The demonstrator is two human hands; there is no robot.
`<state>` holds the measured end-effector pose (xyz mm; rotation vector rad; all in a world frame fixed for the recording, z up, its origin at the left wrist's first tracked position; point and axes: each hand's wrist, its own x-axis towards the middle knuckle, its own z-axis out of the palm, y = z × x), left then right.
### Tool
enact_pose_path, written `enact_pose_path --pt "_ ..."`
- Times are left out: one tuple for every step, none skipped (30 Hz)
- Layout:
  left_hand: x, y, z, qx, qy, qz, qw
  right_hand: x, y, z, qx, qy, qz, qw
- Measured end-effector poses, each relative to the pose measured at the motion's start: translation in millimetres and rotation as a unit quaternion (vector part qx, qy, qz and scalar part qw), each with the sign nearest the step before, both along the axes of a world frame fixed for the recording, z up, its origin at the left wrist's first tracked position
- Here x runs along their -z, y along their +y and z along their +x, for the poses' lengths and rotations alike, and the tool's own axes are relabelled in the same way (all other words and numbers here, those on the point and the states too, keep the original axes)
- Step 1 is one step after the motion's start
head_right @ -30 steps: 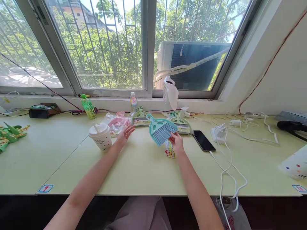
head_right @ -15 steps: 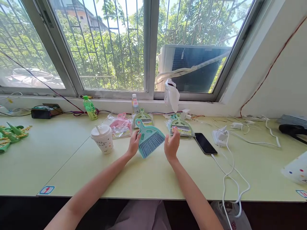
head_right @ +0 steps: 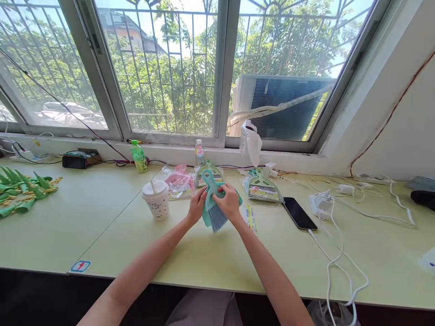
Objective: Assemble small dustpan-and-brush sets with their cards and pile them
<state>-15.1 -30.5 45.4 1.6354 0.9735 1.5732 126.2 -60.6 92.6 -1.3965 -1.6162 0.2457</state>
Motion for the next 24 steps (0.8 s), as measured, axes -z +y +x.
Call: enact_pose_path --pt "0.3 6.1 -3.7 -0.012 -0.008 -0.01 1.0 -2.5 0.1 8.3 -0.026 0.068 -0.012 0.997" --pt "0.9 12.9 -8.4 -0.032 -0.02 -0.021 0.999 -5.0 -0.3 18.6 -0.052 0.13 -0.026 0.99" --pt "1.9 20.0 -13.9 -0.062 -0.018 -0.035 0.997 -7.8 -1.0 30.5 -0.071 0.173 -0.039 0.982" --pt "3.1 27.1 -19.7 -0.081 0.019 -0.048 0.995 -10.7 -2.0 43.6 -0.076 0.188 -0.048 0.978" --pt "4.6 33.8 -25.3 -0.076 0.037 -0.054 0.995 -13.5 -3.3 57.2 -0.077 0.18 -0.059 0.979" --pt "6.2 39.6 -30.2 -0.067 0.049 -0.061 0.995 -15.6 -4.8 70.5 -0.06 0.143 -0.072 0.985" --pt "8.1 44.1 -33.8 -0.042 0.085 -0.069 0.993 -16.4 -6.5 82.7 -0.023 0.082 -0.083 0.993" --pt "10.3 47.3 -35.9 -0.008 0.134 -0.077 0.988 -15.6 -8.4 93.0 0.016 0.007 -0.1 0.995" --pt "12.7 49.0 -36.5 0.021 0.173 -0.086 0.981 -12.7 -10.5 101.1 0.057 -0.069 -0.123 0.988" --pt "15.4 49.5 -35.7 0.046 0.208 -0.094 0.973 -7.7 -12.9 106.8 0.092 -0.138 -0.151 0.974" --pt "18.1 48.7 -34.0 0.064 0.231 -0.103 0.965 -0.8 -15.4 110.2 0.117 -0.197 -0.183 0.956" --pt "20.7 47.2 -31.8 0.073 0.24 -0.11 0.962 7.3 -18.0 111.8 0.133 -0.244 -0.214 0.937" --pt "23.1 45.2 -29.5 0.073 0.246 -0.113 0.96 16.1 -20.6 112.0 0.141 -0.281 -0.24 0.918" --pt "25.3 43.0 -27.5 0.063 0.259 -0.109 0.958 24.7 -23.0 111.5 0.144 -0.311 -0.258 0.903" --pt "27.1 40.9 -26.0 0.043 0.278 -0.096 0.955 32.4 -25.0 110.7 0.145 -0.333 -0.268 0.893" --pt "28.6 39.1 -25.1 0.016 0.299 -0.078 0.951 38.7 -26.7 109.9 0.145 -0.347 -0.271 0.886" --pt "29.7 37.8 -24.6 -0.013 0.32 -0.059 0.945 43.4 -28.0 109.4 0.149 -0.355 -0.27 0.883" --pt "30.6 36.8 -24.7 -0.036 0.339 -0.046 0.939 46.5 -28.8 109.1 0.154 -0.359 -0.266 0.881" --pt "31.2 36.4 -25.0 -0.049 0.353 -0.041 0.933 48.1 -29.2 108.9 0.16 -0.362 -0.261 0.88" --pt "31.6 36.3 -25.5 -0.053 0.363 -0.047 0.929 48.8 -29.3 108.8 0.164 -0.366 -0.258 0.879" --pt "31.8 36.4 -26.1 -0.054 0.371 -0.057 0.925 48.8 -29.1 108.5 0.166 -0.369 -0.256 0.878" --pt "31.8 36.7 -26.7 -0.054 0.379 -0.067 0.922 48.6 -28.6 108.2 0.164 -0.372 -0.257 0.876" --pt "31.6 36.9 -27.2 -0.054 0.385 -0.073 0.918 48.3 -27.9 107.9 0.161 -0.374 -0.26 0.876" --pt "31.1 37.1 -27.6 -0.055 0.389 -0.076 0.916 47.9 -27.1 107.9 0.157 -0.374 -0.264 0.875"
